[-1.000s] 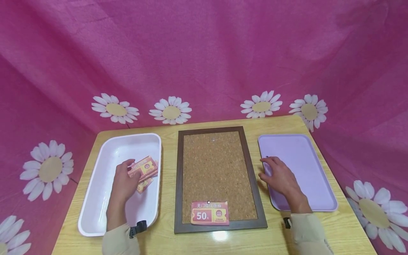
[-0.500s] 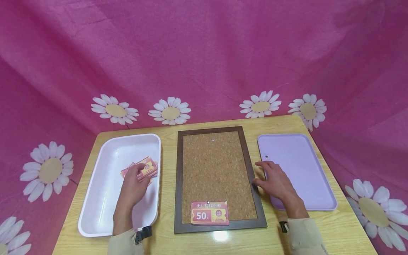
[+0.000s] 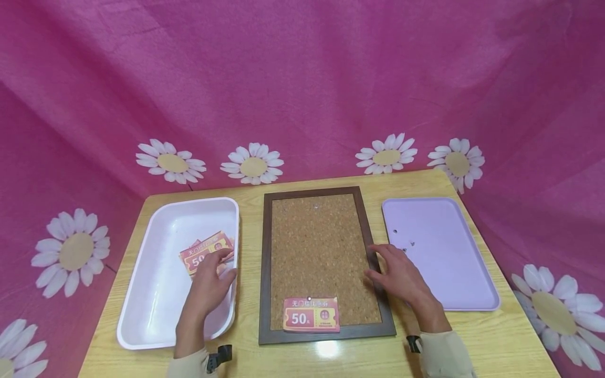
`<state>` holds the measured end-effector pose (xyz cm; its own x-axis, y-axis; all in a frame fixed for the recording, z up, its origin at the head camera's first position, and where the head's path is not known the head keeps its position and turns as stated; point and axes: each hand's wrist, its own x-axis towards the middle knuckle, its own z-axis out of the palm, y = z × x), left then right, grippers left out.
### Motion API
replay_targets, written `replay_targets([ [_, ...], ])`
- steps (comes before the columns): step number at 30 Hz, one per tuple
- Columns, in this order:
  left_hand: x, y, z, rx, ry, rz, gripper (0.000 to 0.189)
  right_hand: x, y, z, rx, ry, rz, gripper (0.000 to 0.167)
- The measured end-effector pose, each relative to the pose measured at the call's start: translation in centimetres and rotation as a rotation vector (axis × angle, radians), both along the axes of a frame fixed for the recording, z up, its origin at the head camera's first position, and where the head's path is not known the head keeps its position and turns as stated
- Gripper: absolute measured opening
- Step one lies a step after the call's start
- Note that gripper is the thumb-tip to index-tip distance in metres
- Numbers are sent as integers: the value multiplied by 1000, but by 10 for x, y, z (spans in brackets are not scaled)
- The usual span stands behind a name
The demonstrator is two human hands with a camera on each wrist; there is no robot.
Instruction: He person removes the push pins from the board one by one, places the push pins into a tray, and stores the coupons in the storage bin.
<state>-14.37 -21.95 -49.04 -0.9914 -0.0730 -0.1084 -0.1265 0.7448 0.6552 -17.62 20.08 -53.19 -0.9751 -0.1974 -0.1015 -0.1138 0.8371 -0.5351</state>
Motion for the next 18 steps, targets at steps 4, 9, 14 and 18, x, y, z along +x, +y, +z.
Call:
replay_targets([
  [4, 5, 5, -2, 27, 6, -11, 52, 4, -4, -2, -18, 20, 0, 59],
  [9, 9, 10, -4, 49, 43, -28, 53, 8, -6, -3, -54, 20, -15, 59],
  [14, 12, 16, -5, 64, 66, -47, 54, 12, -8, -3, -110, -3, -37, 60],
  [18, 15, 22, -6, 87, 65, -66, 58, 16, -8, -4, -189, -13, -35, 60],
])
